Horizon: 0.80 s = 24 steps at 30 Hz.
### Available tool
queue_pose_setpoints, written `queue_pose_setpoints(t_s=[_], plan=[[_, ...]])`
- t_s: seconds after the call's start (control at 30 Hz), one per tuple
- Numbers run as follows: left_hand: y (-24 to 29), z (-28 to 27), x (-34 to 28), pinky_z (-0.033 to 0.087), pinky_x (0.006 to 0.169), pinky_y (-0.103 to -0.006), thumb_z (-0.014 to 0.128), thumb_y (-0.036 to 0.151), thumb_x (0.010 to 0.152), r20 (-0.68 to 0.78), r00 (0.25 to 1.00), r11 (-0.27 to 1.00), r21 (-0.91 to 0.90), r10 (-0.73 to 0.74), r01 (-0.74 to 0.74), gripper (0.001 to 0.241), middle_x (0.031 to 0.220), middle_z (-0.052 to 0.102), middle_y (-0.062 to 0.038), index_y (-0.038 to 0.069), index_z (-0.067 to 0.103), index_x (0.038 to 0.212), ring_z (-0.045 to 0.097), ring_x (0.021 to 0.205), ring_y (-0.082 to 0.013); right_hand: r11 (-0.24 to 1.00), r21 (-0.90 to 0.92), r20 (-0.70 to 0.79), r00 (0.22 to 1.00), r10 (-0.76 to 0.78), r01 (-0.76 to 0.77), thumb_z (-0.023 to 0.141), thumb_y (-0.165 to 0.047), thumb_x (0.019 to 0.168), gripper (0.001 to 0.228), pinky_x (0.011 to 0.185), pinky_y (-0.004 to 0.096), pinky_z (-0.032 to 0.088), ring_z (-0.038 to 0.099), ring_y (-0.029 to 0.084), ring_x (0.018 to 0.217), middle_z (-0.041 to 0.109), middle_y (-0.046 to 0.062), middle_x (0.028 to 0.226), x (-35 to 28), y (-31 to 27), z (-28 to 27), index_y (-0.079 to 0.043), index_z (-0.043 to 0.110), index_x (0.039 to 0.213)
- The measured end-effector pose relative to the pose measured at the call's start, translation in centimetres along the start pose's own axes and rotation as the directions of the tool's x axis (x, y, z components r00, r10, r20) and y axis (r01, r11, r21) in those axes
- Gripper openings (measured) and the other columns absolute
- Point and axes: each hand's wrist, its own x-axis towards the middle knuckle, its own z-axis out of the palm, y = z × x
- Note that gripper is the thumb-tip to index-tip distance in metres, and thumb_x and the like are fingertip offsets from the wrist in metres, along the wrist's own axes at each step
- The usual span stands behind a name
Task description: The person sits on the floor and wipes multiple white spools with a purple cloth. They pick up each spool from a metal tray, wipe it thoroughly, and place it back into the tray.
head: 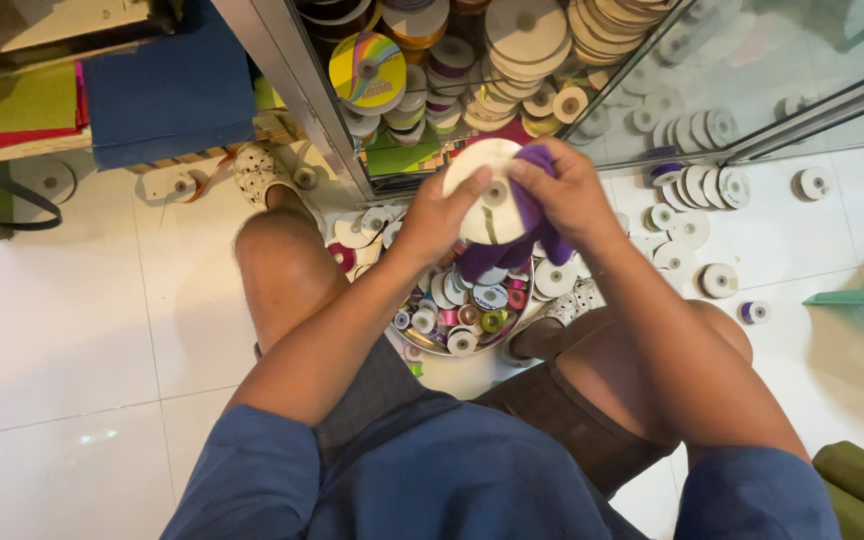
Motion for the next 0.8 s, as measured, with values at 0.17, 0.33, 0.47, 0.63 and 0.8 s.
queue_pose_setpoints(t_s=[0.17,0.33,0.47,0.63,0.8], plan=[[1.3,0.1,-0.1,0.056,0.060,-0.0200,0.069,0.039,0.097,-0.174,0.984,0.980,-0.181,0.048,-0.080,0.026,0.071,0.068,0.002,0.014,0.068,0.091,0.063,0.064,-0.0027,0.994,0.110,0.052,0.998,0.017,-0.023,0.086,-0.011,0.085,0.046,0.075,0.021,0.053,0.064,0.005,0.079,0.066,-0.004,0.090,-0.4,-0.5,2.2,-0.011,0.062,0.125],[2.1,0.7,-1.6,0.055,0.059,-0.0221,0.069,0.041,0.096,-0.150,0.988,0.985,-0.162,0.037,-0.061,0.029,0.072,0.067,0.002,0.013,0.069,0.090,0.060,0.064,-0.0038,0.999,0.027,0.039,0.999,0.018,-0.019,0.080,-0.014,0.093,0.027,0.074,0.021,0.053,0.064,0.005,0.080,0.068,-0.004,0.089,-0.7,0.1,0.8,-0.014,0.066,0.117],[0.7,0.6,-0.6,0.052,0.058,-0.0201,0.073,0.038,0.095,-0.048,0.996,0.995,-0.067,0.076,-0.079,0.024,0.071,0.068,0.003,0.015,0.071,0.087,0.060,0.066,-0.0027,0.998,-0.028,-0.019,0.998,-0.053,0.053,0.063,-0.024,0.110,0.029,0.068,0.020,0.049,0.056,0.003,0.068,0.063,-0.002,0.069,-0.4,0.4,-0.2,-0.014,0.066,0.083],[1.1,-0.5,-0.2,0.056,0.069,-0.0289,0.064,0.045,0.100,-0.058,0.994,0.989,-0.110,0.097,-0.103,0.035,0.079,0.072,-0.008,0.011,0.069,0.096,0.065,0.067,-0.0128,0.993,-0.017,0.218,0.970,-0.110,0.117,0.081,-0.009,0.090,0.031,0.091,0.034,0.051,0.063,0.013,0.090,0.070,0.004,0.094,-0.4,-0.8,-0.1,-0.008,0.066,0.117],[1.8,-0.9,-0.5,0.052,0.063,-0.0228,0.071,0.043,0.096,0.021,0.991,0.991,0.032,0.132,-0.133,0.027,0.072,0.070,0.002,0.016,0.072,0.089,0.059,0.066,-0.0045,0.989,-0.110,0.185,0.980,-0.079,0.100,0.067,-0.016,0.105,0.016,0.077,0.024,0.048,0.054,0.006,0.074,0.062,-0.003,0.074,-0.6,-0.9,-1.0,-0.011,0.065,0.090]])
